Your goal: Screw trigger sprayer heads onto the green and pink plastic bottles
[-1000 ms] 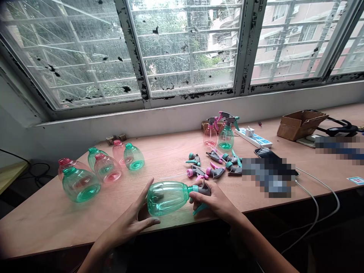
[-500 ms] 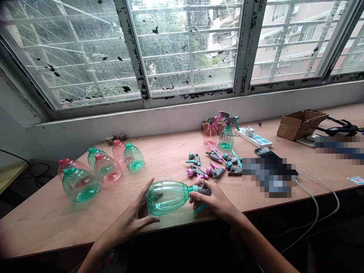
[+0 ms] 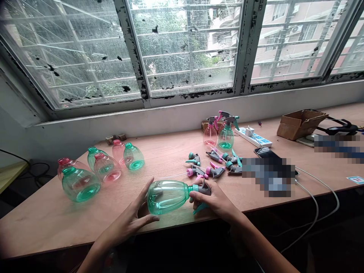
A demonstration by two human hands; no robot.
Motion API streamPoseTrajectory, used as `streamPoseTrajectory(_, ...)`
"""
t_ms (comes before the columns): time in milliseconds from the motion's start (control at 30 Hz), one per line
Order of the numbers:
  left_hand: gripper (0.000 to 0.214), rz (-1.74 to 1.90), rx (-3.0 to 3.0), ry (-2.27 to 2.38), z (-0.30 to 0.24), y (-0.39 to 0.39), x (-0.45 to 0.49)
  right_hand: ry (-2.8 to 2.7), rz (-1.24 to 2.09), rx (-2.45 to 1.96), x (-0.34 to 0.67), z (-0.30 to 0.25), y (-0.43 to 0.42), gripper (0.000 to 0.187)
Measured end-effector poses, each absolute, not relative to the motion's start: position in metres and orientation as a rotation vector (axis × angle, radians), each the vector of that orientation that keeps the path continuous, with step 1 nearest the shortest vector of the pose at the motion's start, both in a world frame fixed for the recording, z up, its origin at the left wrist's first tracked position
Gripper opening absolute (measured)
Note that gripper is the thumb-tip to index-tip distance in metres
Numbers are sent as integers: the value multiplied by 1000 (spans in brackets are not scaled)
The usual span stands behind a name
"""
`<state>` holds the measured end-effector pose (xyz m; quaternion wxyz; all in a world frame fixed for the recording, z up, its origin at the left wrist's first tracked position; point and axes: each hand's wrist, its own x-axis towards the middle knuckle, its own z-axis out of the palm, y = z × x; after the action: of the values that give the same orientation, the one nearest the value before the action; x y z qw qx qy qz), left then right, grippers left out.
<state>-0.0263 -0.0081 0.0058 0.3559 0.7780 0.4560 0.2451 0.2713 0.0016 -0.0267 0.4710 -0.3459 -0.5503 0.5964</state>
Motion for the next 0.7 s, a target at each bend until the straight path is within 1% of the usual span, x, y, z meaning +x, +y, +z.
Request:
streamPoseTrajectory(167, 97, 598, 2004, 1175, 9, -10, -27, -1359, 1465, -857, 272, -26, 1, 37)
streamPoseTrajectory(333, 87, 562, 2037, 1211, 13, -9, -25, -1362, 1460, -855, 272, -26, 1, 37)
streamPoseTrajectory(533, 91, 621, 2015, 1162, 7, -8, -25, -1369, 1457, -853, 272, -27, 1, 36)
streamPoseTrajectory(700, 96, 584, 2028, 1200, 8, -9, -26, -1401, 1459, -866, 273, -28, 2, 36)
